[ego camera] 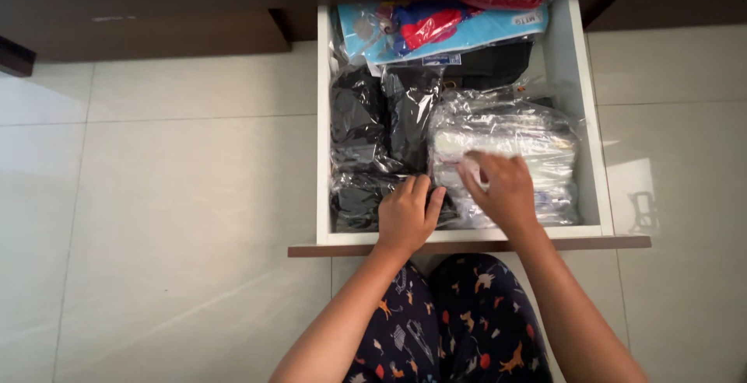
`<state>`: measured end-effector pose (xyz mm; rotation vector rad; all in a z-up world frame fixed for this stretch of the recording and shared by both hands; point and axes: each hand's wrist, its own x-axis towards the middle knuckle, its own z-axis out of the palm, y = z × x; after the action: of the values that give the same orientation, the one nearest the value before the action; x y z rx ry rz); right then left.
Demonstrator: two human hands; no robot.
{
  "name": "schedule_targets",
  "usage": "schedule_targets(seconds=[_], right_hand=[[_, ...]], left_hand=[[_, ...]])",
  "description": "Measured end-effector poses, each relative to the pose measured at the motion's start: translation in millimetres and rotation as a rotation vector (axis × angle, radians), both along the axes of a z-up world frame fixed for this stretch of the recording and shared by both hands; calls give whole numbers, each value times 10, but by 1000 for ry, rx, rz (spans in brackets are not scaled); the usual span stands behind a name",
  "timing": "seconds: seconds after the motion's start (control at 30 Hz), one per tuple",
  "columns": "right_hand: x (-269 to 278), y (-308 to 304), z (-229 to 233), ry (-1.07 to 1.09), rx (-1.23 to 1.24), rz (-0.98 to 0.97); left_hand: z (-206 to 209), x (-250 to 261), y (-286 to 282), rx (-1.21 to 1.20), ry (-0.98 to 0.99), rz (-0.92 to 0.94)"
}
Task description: The person sits on the floor and removes items from a white drawer one by one, placing them on the tiled floor. Items include packaged clothes, a framed portrait, and a patterned bag. The drawer is emptied by the end of the clip.
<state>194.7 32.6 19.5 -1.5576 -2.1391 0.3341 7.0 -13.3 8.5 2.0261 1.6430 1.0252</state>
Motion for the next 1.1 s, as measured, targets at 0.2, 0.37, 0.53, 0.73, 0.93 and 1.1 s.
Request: schedule_targets(seconds=[0.2, 0.37, 0.53, 0.73, 0.93, 1.1], right_hand=[[-14, 379, 85, 66, 204, 7], [154, 385, 92, 80, 229, -48], [178, 166, 68, 101, 138, 26], [-249, -219, 207, 57, -130, 22], [-494, -408, 212, -7, -286, -22], [-489, -416, -20, 202, -353, -65]], left_hand=[[10, 1, 9, -5, 24, -14], [90, 52, 51, 9, 1, -14], [120, 35, 179, -1, 10, -38], [46, -219, 171, -56, 90, -103], [-47, -553, 37, -134, 265, -144], [-118, -641, -43, -156, 303, -162]])
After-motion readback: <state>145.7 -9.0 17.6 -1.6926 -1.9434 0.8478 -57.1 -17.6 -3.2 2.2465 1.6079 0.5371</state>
